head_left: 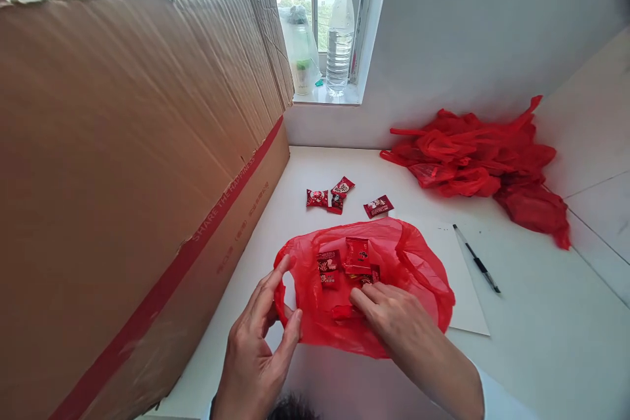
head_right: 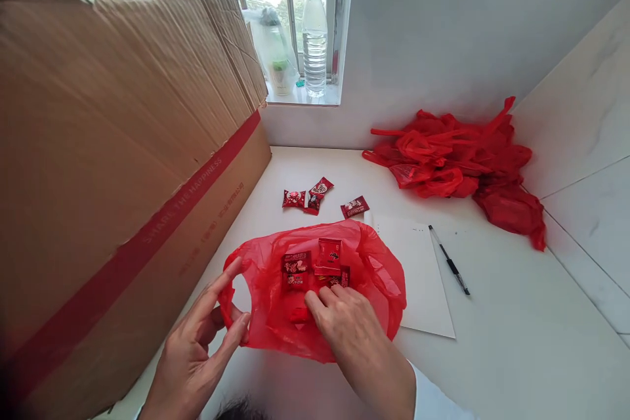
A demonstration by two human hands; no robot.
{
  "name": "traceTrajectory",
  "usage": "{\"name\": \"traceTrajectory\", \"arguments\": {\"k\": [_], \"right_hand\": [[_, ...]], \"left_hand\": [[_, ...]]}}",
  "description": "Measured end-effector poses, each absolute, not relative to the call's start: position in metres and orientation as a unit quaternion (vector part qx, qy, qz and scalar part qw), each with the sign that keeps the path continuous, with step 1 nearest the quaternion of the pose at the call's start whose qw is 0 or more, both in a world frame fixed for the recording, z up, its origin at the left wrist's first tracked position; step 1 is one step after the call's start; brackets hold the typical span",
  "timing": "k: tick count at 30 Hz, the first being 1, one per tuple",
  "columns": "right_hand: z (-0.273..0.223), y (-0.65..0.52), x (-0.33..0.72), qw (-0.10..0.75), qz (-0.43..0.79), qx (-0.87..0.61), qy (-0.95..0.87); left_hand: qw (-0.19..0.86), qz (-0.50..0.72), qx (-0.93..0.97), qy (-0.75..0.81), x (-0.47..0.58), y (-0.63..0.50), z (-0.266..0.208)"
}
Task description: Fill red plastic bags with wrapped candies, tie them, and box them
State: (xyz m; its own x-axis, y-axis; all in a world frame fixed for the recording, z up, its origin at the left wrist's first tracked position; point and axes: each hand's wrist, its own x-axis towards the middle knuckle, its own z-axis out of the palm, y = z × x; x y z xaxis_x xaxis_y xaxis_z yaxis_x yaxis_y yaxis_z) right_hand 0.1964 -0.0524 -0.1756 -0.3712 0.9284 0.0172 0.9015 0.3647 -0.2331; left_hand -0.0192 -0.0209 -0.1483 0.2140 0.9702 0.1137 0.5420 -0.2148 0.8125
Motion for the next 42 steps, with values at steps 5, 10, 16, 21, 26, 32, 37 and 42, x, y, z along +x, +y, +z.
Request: {"name": "traceTrajectory", "arguments": {"k": [5,10,16,21,26,32,37,42], "right_hand": [[-0.173,-0.062,0.211,0.065,0.086,-0.544,-0.832],[-0.165,-0.063,0.214,0.069,0.088,-0.561,-0.820],[-0.156,-0.052,0.205,0.095,0.082,-0.567,-0.814],[-0.165,-0.053,0.211,0.106,0.047,-0.575,-0.810],[-0.177,-0.065,0.239,0.063,0.030,-0.642,-0.763],[-0.171,-0.063,0.239,0.027,0.095,-0.645,-0.757],[-0.173,-0.041,0.227,0.030,0.144,-0.629,-0.763],[-0.179,-0.016,0.220,0.035,0.163,-0.633,-0.756]], "left_hand": [[0.302,0.317,0.725,0.531,-0.022,-0.023,-0.147],[0.313,0.318,0.709,0.546,-0.019,-0.024,-0.145],[0.315,0.325,0.690,0.565,-0.017,-0.025,-0.144],[0.305,0.329,0.707,0.546,-0.015,-0.025,-0.145],[0.334,0.324,0.689,0.555,-0.013,-0.024,-0.146],[0.331,0.314,0.694,0.557,-0.015,-0.021,-0.151],[0.357,0.363,0.623,0.594,-0.011,-0.021,-0.145],[0.373,0.428,0.554,0.609,-0.007,-0.012,-0.136]]}}
